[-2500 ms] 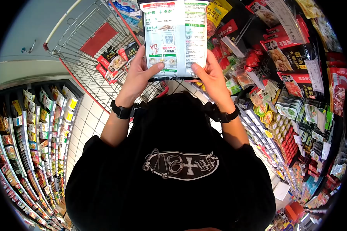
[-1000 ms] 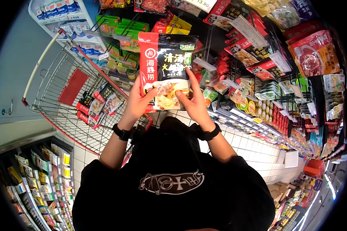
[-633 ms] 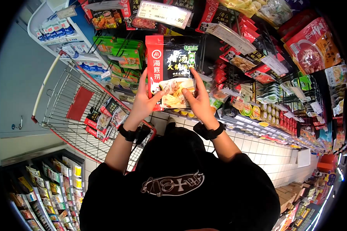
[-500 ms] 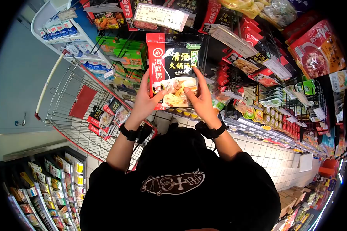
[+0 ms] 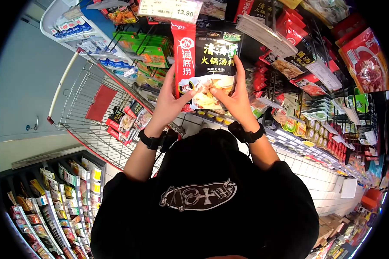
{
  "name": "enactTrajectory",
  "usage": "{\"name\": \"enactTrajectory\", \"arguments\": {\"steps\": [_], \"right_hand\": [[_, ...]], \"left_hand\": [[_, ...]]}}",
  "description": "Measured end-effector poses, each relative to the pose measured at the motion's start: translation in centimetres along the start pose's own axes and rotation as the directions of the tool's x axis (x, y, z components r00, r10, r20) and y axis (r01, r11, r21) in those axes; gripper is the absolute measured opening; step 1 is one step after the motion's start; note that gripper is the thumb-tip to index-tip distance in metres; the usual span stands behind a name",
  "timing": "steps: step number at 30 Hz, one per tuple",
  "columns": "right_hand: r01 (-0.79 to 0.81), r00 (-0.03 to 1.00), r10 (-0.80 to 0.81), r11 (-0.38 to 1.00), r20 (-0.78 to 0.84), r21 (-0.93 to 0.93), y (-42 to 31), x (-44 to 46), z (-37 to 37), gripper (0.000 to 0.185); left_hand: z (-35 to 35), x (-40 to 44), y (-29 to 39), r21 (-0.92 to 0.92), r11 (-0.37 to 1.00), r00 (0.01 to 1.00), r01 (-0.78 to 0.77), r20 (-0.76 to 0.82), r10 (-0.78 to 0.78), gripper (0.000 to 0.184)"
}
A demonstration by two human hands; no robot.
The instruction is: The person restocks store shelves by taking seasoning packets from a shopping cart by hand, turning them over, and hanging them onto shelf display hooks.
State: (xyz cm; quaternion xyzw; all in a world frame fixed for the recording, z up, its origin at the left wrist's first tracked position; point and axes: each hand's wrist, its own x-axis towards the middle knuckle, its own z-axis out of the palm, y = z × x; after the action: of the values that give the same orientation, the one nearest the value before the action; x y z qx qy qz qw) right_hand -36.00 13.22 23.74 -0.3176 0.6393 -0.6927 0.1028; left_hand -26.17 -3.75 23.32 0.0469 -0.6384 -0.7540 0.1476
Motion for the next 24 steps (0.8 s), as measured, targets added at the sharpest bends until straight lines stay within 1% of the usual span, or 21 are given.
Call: {"name": "enactTrajectory", "arguments": {"steps": [2, 4, 7, 10, 11, 14, 16, 18, 19, 20, 22, 23, 24], "right_hand": [[-0.032, 0.999, 0.033, 0.998, -0.014, 0.059, -0.2, 0.1, -0.1, 0.088], [-0.009, 0.999, 0.009, 1.000, -0.034, 0.003, 0.4, 0.2, -0.4, 0.089], [-0.039, 0.998, 0.040, 0.999, -0.048, 0.037, 0.1, 0.2, -0.8, 0.089], [-0.046, 0.998, 0.049, 0.997, -0.050, 0.062, 0.4, 0.3, -1.2, 0.089], [-0.043, 0.998, 0.046, 0.997, -0.052, 0.067, 0.6, 0.3, -1.3, 0.088], [-0.048, 0.996, 0.055, 0.994, -0.066, 0.100, 0.3, 0.4, -1.4, 0.088], [-0.039, 0.997, 0.044, 0.996, -0.069, 0.081, 0.1, 0.4, -1.7, 0.087], [-0.016, 0.996, 0.014, 1.000, -0.086, -0.025, -0.6, 0.3, -1.8, 0.087], [0.006, 0.995, -0.010, 0.999, -0.102, -0.040, -0.2, 0.2, -1.9, 0.086], [0.006, 0.995, -0.010, 0.999, -0.101, -0.039, -0.2, 0.1, -2.0, 0.086], [-0.040, 0.993, 0.032, 0.997, -0.113, -0.064, -0.4, -0.2, -2.3, 0.085], [0.000, 0.992, -0.011, 0.996, -0.123, -0.086, -0.3, -0.3, -2.4, 0.085], [0.001, 0.992, -0.012, 0.996, -0.125, -0.088, -0.4, -0.4, -2.5, 0.085]], "left_hand": [[0.3, 0.2, 0.0, 0.001, 1.000, 1.000, 0.013, 0.009, -0.013, 0.076], [0.7, 0.4, -0.3, 0.012, 1.000, 1.000, -0.013, 0.026, 0.013, 0.076], [1.3, 0.4, -0.6, 0.018, 1.000, 0.999, 0.022, 0.026, -0.022, 0.078], [1.4, 0.7, -1.2, 0.024, 1.000, 1.000, 0.001, 0.031, -0.002, 0.078], [1.3, 0.7, -1.1, 0.087, 0.996, 1.000, 0.012, 0.027, -0.014, 0.078], [1.0, 1.2, -0.4, 0.104, 0.994, 0.997, 0.033, 0.068, -0.040, 0.077], [0.9, 1.7, 0.1, 0.117, 0.993, 0.999, 0.019, 0.047, -0.025, 0.073], [0.8, 2.3, 1.1, 0.225, 0.972, 0.998, 0.069, -0.007, -0.069, 0.070], [0.8, 2.6, 1.0, 0.259, 0.966, 1.000, 0.002, -0.026, 0.005, 0.069], [0.6, 2.9, 1.1, 0.260, 0.966, 1.000, 0.002, -0.027, 0.005, 0.069], [0.3, 3.6, 1.6, 0.306, 0.950, 0.999, -0.054, 0.024, 0.049, 0.066], [0.2, 3.8, 1.6, 0.374, 0.925, 0.998, -0.069, 0.019, 0.066, 0.065], [0.3, 4.1, 1.8, 0.374, 0.925, 0.998, -0.070, 0.021, 0.067, 0.065]]}}
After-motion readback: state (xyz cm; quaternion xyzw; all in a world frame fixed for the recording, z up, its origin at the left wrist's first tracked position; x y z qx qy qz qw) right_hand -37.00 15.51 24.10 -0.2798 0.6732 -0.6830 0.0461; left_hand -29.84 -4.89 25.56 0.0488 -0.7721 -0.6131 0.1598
